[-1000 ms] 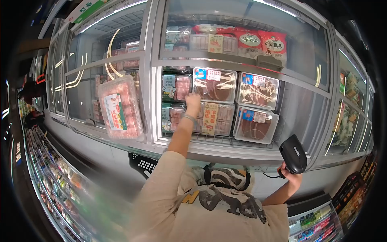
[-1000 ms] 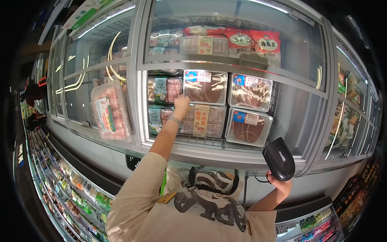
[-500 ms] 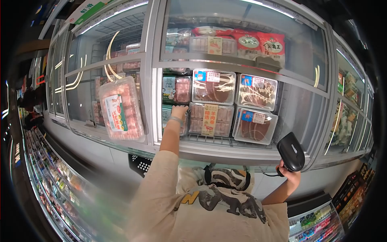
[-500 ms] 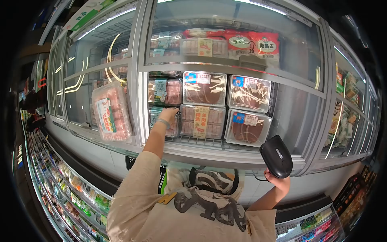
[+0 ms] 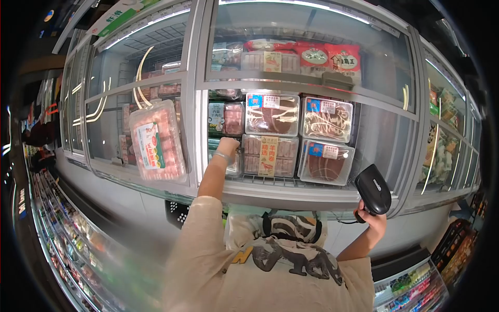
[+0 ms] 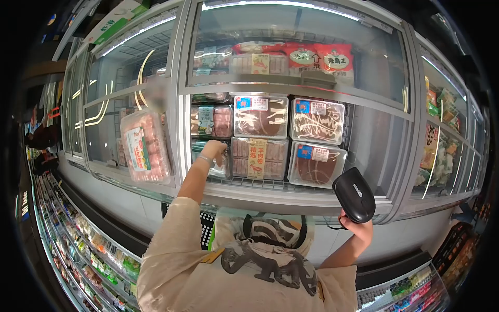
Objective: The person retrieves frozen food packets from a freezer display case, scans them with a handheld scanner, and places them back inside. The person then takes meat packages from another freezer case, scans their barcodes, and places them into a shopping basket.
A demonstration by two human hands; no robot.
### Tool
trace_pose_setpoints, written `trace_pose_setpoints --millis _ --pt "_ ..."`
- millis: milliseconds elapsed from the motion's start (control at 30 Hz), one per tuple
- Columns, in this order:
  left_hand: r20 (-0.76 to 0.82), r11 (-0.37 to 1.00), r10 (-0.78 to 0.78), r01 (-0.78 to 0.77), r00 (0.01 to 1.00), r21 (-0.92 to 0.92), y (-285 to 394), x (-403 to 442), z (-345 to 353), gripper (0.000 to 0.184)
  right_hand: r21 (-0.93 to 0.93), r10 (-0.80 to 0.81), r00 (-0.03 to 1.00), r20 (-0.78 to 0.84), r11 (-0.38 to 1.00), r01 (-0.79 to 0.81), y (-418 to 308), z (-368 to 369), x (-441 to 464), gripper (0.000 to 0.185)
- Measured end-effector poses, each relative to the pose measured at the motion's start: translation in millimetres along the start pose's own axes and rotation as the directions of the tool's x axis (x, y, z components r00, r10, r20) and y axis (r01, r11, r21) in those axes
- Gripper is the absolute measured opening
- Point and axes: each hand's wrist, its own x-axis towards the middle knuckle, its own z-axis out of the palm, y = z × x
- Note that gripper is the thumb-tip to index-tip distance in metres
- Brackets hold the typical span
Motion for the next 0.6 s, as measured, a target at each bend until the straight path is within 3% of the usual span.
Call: trace_pose_setpoints --millis 33,100,167,267,400,467,533,600 --pt "0.033 0.999 0.015 -0.014 0.999 -0.034 -1 1 -7 0.053 -0.014 -0.004 0.999 0.035 1.0 0.005 0 -1 1 0.029" --pt "-0.182 0.992 0.105 -0.116 0.978 -0.046 2 8 -12 0.051 -0.042 -0.013 0.995 0.102 0.999 0.017 2 -3 2 0.028" --pt "-0.365 0.976 0.195 -0.216 0.91 -0.017 18 2 -31 0.048 -0.039 -0.032 0.991 0.13 0.999 0.037 0 0 -1 0.028" --pt "-0.493 0.933 0.281 -0.355 0.823 -0.059 53 -35 -78 0.054 -0.059 -0.075 0.985 0.158 0.995 0.085 0 -2 -10 0.029" --pt "-0.679 0.849 0.357 -0.526 0.641 -0.05 104 -117 -125 0.048 -0.043 -0.153 0.969 0.194 0.986 0.164 -1 -11 -27 0.032" --pt "-0.781 0.761 0.505 -0.617 0.368 0.201 119 -140 -124 0.045 -0.05 -0.201 0.959 0.199 0.975 0.215 -4 -15 -35 0.032" --pt "-0.772 0.737 0.589 -0.554 0.242 0.388 142 -186 -135 0.03 -0.023 -0.198 0.959 0.201 0.978 0.207 -5 -20 -44 0.033" --pt "-0.712 0.689 0.687 -0.443 0.148 0.573 157 -219 -137 0.026 -0.003 -0.172 0.959 0.226 0.984 0.178 -1 -27 -51 0.034"
